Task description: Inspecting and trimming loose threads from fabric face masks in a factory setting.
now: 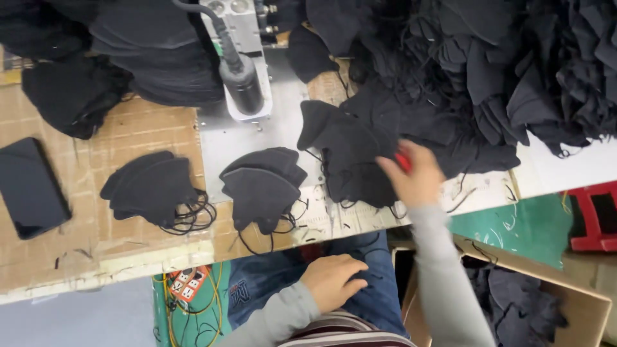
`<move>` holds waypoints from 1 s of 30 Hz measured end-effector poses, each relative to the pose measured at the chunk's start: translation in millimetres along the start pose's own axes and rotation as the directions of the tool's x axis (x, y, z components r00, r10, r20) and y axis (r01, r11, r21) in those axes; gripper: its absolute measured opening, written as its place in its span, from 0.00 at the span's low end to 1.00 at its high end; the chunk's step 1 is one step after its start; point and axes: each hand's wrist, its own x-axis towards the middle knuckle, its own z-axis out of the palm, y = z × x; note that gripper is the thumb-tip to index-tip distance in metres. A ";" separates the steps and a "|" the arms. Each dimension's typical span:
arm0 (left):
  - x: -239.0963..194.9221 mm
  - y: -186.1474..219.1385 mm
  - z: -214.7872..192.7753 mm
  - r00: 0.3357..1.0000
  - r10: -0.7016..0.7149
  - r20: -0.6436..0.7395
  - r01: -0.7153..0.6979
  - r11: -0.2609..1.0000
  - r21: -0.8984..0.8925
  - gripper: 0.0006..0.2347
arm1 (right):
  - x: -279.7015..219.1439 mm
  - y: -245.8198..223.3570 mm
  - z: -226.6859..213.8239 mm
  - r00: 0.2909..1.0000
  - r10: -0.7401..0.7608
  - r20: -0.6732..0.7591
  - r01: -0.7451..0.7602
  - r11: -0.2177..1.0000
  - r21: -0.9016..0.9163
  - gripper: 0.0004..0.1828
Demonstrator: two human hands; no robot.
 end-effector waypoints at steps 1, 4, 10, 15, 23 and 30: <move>-1.8 2.8 -8.6 1.000 -0.002 -0.003 0.002 1.000 0.005 0.12 | 6.8 -1.8 12.9 1.000 -0.003 0.001 0.003 1.000 0.005 0.29; -0.5 11.4 -39.4 0.992 -0.034 -0.123 0.017 0.991 -0.131 0.10 | 23.7 11.6 42.2 0.996 -0.049 0.074 0.068 0.960 -0.272 0.30; 34.5 4.0 -86.9 0.824 -0.137 -0.549 0.070 0.987 -0.142 0.05 | 20.8 33.3 -3.1 0.846 0.473 0.244 -0.531 0.785 0.319 0.14; 92.1 -14.4 -107.9 0.795 -0.302 -0.527 -0.075 0.812 -0.578 0.21 | 1.4 6.8 -41.2 0.810 0.354 0.468 -0.584 0.567 0.581 0.06; 89.8 -13.2 -97.0 0.852 -0.410 -0.326 -0.017 0.600 -0.800 0.09 | -8.3 8.6 -52.5 0.792 0.244 0.559 -0.599 0.484 0.638 0.07; 75.6 -11.9 -96.4 0.803 -0.454 -0.386 0.024 0.671 -0.741 0.05 | -12.2 -2.0 -49.3 0.767 0.191 0.613 -0.634 0.375 0.676 0.09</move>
